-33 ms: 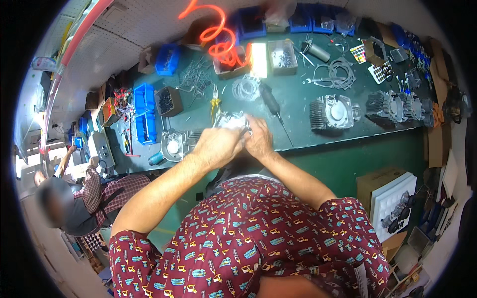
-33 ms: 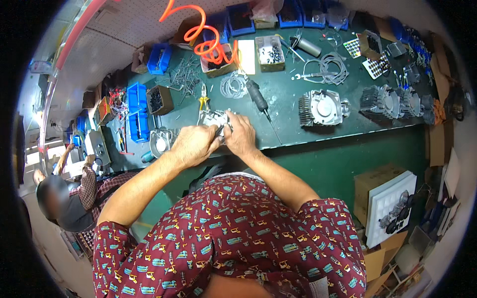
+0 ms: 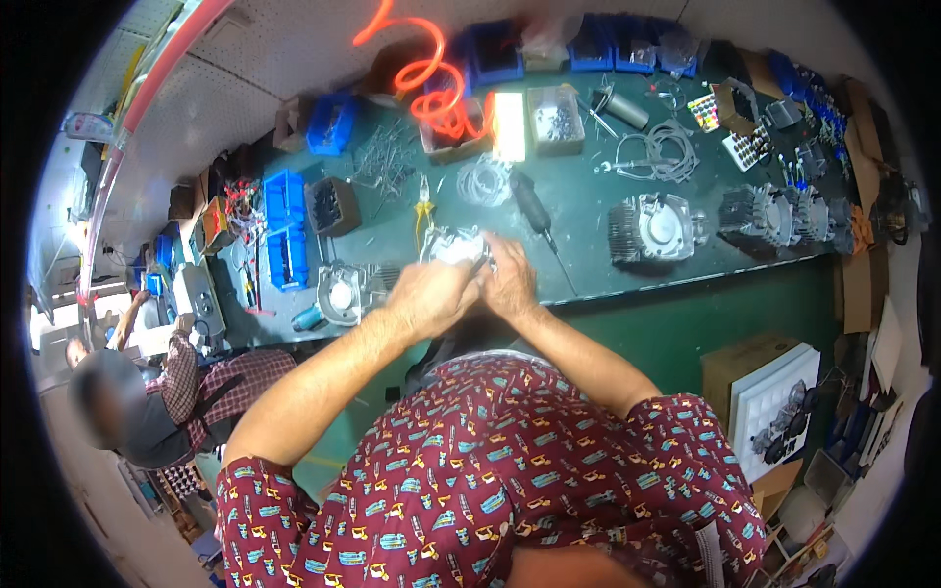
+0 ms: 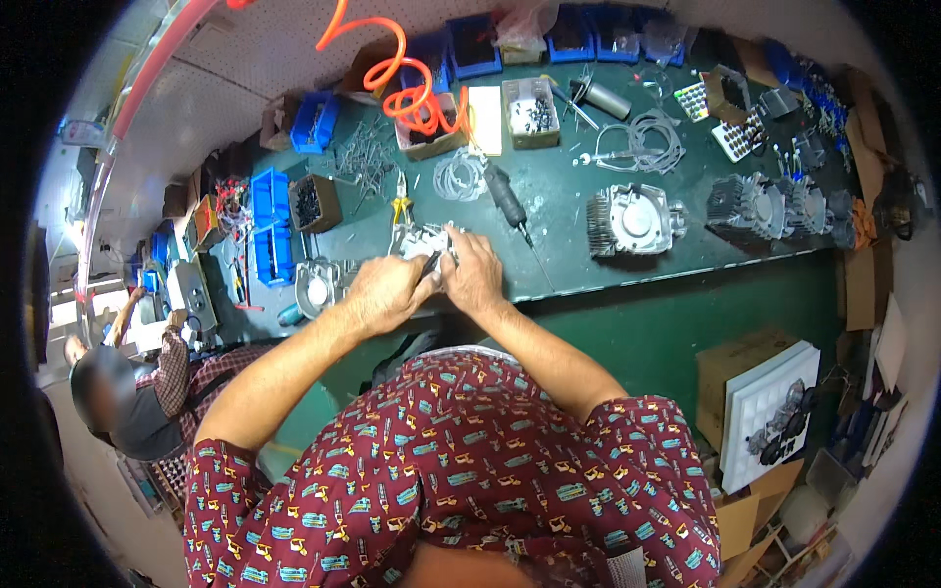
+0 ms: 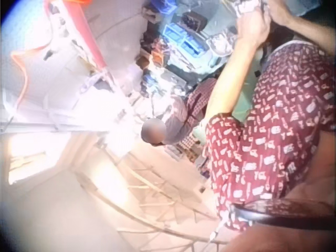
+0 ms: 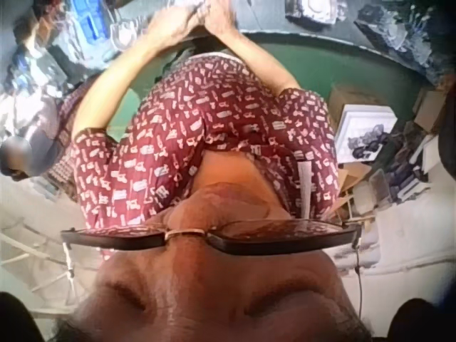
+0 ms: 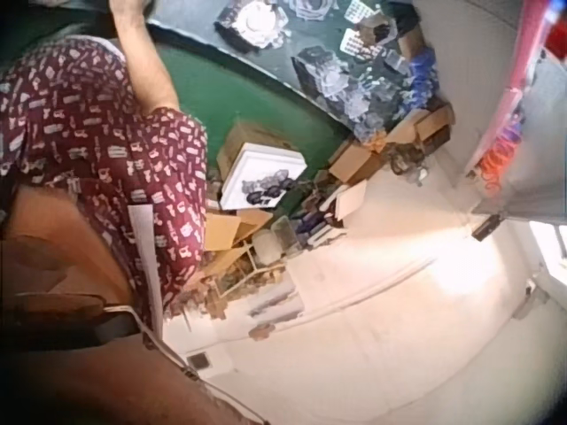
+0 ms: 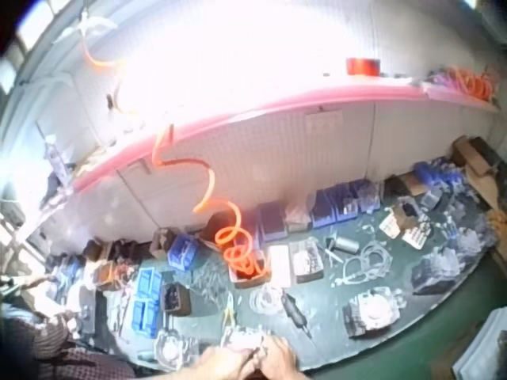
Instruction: The person assembles small electronic components on a workbench using a pneumatic screwdriver and a cordless drill. They handle multiple metal housings, fasteners, and wires, tightening screws and positioning parts one at a time.
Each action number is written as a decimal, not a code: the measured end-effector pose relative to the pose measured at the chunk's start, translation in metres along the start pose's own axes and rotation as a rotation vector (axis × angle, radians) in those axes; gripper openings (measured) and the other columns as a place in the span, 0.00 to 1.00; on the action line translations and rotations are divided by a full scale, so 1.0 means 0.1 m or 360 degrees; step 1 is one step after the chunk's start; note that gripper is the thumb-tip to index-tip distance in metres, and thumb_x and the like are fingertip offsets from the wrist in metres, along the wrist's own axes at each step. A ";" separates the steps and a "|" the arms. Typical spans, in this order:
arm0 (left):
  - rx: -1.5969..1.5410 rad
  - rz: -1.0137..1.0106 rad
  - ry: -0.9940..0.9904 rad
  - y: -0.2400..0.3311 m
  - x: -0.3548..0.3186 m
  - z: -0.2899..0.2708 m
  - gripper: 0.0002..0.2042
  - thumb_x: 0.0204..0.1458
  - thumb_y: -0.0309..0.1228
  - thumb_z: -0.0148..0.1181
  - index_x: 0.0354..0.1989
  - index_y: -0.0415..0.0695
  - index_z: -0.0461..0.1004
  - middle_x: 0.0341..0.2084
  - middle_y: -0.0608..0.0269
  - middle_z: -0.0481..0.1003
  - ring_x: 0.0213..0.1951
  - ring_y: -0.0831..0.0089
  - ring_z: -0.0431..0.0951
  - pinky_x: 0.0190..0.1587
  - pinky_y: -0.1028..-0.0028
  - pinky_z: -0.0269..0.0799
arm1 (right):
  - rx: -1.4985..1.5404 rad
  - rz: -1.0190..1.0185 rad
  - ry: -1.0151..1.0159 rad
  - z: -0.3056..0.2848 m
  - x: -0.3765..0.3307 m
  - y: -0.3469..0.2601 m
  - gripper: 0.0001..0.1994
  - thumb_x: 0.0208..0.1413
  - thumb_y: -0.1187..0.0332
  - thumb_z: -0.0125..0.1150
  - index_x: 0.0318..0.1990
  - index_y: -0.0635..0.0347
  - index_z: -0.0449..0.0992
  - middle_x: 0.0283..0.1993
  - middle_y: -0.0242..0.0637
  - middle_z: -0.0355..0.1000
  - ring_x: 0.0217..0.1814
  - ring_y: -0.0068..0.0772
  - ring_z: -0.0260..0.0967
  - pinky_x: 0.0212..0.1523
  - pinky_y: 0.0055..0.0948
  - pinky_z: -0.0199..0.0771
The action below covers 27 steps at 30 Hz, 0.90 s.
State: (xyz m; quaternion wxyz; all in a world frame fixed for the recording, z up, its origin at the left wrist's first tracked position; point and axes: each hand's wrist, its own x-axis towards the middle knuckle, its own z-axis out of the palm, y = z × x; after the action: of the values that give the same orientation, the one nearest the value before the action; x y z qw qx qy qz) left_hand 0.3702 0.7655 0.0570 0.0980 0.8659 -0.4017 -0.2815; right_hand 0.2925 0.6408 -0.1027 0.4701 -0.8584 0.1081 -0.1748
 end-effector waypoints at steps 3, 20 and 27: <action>-0.1620 -0.0600 0.0576 -0.37 0.12 0.74 0.14 0.61 0.35 0.49 0.41 0.35 0.74 0.23 0.56 0.76 0.23 0.65 0.77 0.27 0.65 0.73 | -0.0026 0.0199 -0.0003 0.08 0.01 0.02 0.21 0.56 0.66 0.57 0.57 0.63 0.73 0.50 0.51 0.75 0.55 0.57 0.70 0.55 0.49 0.71; 0.0255 0.0745 0.0373 -0.24 -0.26 0.20 0.17 0.57 0.43 0.61 0.49 0.46 0.75 0.44 0.63 0.77 0.47 0.64 0.77 0.53 0.58 0.67 | -0.0005 0.0206 -0.0022 0.03 -0.04 0.07 0.23 0.58 0.65 0.56 0.60 0.63 0.70 0.55 0.52 0.74 0.58 0.58 0.68 0.58 0.49 0.69; -0.2463 -0.0852 0.0428 0.08 -0.06 0.46 0.14 0.68 0.35 0.42 0.47 0.36 0.69 0.39 0.53 0.78 0.33 0.66 0.82 0.36 0.65 0.84 | 0.0005 0.0265 -0.0025 0.04 -0.06 0.04 0.23 0.59 0.65 0.56 0.61 0.61 0.69 0.55 0.51 0.74 0.58 0.58 0.68 0.58 0.50 0.69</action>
State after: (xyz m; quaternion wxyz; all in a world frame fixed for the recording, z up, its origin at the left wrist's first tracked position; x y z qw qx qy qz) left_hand 0.3364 0.7672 0.0251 0.6429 0.6464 0.1402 -0.3862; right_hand 0.2879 0.6434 -0.1094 0.4853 -0.8470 0.1750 -0.1285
